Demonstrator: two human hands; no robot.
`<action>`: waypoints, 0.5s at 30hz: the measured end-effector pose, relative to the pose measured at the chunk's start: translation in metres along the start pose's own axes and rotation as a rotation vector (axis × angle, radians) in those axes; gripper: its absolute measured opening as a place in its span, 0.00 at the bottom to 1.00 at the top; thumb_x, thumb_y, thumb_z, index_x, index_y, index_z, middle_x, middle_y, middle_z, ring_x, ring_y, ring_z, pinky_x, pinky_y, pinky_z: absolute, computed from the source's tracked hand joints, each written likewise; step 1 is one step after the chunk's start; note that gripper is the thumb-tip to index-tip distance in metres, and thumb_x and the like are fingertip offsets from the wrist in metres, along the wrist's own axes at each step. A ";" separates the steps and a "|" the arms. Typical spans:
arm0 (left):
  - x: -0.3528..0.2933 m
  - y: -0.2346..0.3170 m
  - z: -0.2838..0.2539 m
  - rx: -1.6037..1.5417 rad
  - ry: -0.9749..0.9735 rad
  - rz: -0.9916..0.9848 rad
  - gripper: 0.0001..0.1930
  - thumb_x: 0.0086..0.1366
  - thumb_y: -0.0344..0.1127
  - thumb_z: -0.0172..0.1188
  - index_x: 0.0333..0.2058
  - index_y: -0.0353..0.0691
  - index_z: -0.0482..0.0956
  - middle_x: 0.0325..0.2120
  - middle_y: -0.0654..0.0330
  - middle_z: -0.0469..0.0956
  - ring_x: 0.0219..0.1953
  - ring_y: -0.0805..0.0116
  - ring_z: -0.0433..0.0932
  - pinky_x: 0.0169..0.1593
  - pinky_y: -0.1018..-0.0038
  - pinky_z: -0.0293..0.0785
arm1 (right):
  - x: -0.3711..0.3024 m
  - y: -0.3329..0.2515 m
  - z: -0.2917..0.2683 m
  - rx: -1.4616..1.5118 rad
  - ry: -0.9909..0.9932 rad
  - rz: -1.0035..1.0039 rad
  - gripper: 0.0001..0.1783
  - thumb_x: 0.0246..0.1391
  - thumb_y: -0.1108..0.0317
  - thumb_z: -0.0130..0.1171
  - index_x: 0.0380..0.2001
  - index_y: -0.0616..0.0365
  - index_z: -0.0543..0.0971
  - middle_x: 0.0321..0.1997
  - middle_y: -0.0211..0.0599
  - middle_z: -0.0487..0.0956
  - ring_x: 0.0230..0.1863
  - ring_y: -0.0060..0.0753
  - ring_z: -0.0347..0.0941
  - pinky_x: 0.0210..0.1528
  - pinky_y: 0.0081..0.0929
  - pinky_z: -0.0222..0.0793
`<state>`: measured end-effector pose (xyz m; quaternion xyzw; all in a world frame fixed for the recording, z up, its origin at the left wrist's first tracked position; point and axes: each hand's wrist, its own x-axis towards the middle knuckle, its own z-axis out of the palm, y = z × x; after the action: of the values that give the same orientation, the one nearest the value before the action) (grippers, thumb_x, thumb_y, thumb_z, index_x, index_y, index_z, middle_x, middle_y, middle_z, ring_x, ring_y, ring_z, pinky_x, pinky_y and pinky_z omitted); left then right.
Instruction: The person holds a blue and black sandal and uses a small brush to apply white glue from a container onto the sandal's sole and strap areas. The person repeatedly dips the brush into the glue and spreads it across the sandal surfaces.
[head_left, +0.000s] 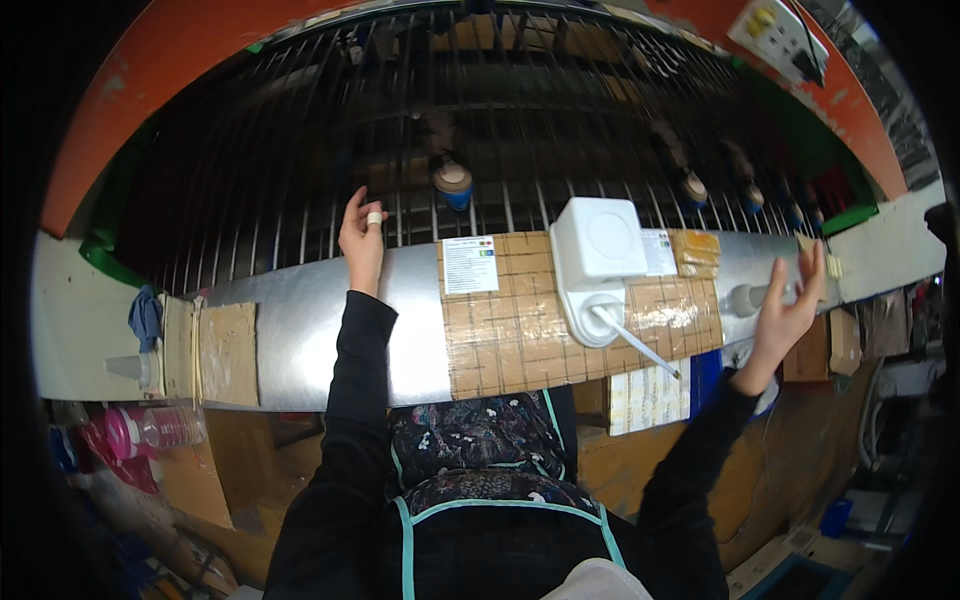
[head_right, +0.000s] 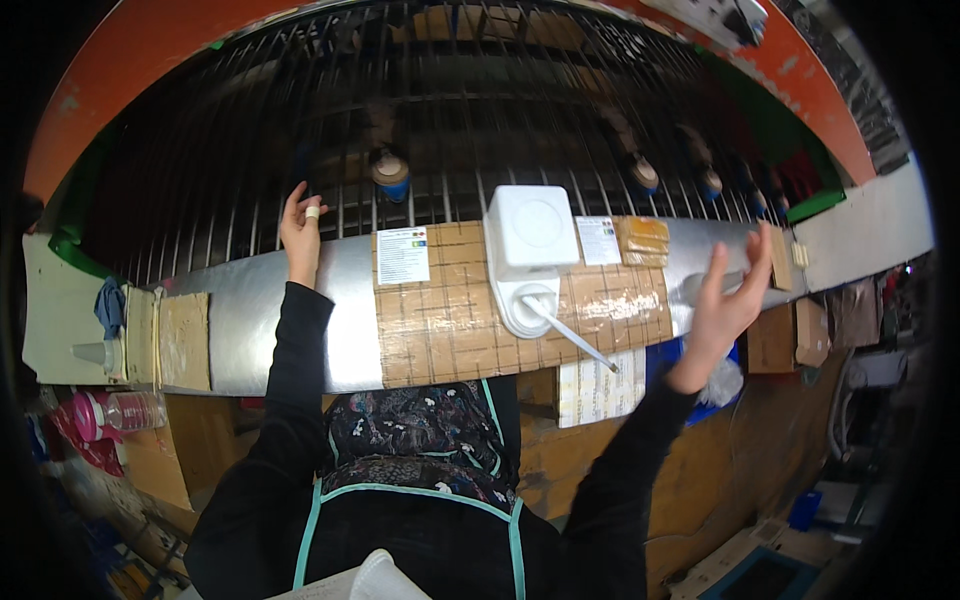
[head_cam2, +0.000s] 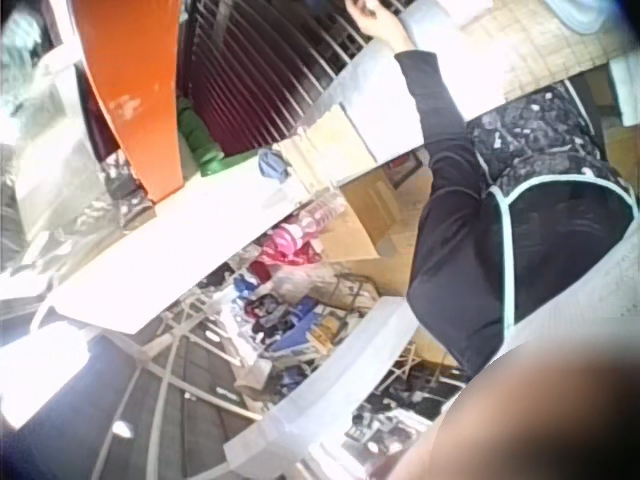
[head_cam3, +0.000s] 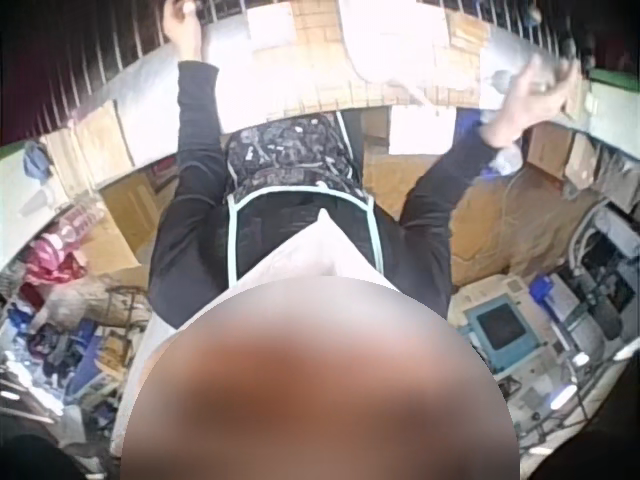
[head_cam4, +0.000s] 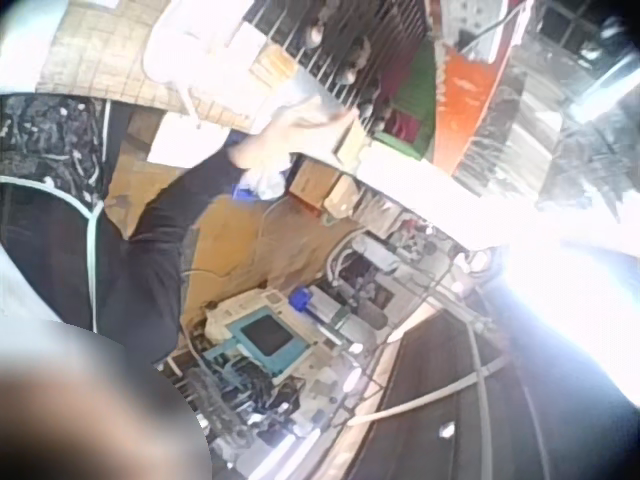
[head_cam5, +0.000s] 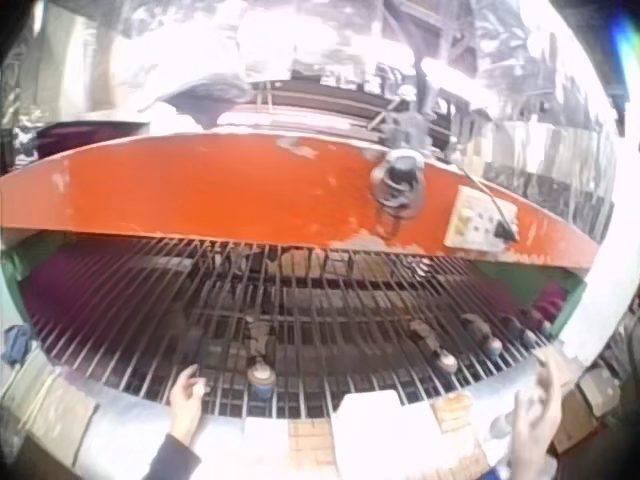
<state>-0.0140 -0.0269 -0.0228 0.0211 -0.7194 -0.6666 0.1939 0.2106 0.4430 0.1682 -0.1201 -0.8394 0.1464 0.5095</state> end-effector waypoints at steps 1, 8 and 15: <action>0.000 0.002 0.001 -0.038 0.006 0.021 0.21 0.67 0.28 0.55 0.58 0.39 0.70 0.36 0.59 0.81 0.36 0.74 0.81 0.44 0.79 0.73 | -0.012 -0.044 0.013 0.214 -0.001 -0.007 0.26 0.54 0.74 0.60 0.57 0.60 0.70 0.54 0.42 0.76 0.55 0.35 0.72 0.57 0.34 0.64; -0.003 0.010 -0.002 -0.235 -0.027 -0.048 0.21 0.68 0.29 0.54 0.59 0.36 0.68 0.37 0.59 0.80 0.38 0.74 0.80 0.46 0.78 0.73 | -0.085 -0.217 0.219 0.461 -0.720 -0.059 0.38 0.51 0.64 0.62 0.64 0.61 0.62 0.54 0.57 0.72 0.52 0.53 0.71 0.53 0.41 0.68; 0.006 0.012 -0.003 -0.464 -0.027 -0.222 0.22 0.71 0.40 0.53 0.60 0.37 0.66 0.44 0.52 0.78 0.41 0.69 0.80 0.48 0.76 0.72 | -0.113 -0.228 0.348 -0.022 -0.986 0.086 0.56 0.44 0.33 0.58 0.69 0.53 0.51 0.50 0.64 0.75 0.50 0.62 0.74 0.52 0.50 0.70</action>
<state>-0.0161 -0.0307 -0.0091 0.0460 -0.5431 -0.8312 0.1096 -0.0602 0.1491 0.0074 -0.0763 -0.9763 0.1978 0.0439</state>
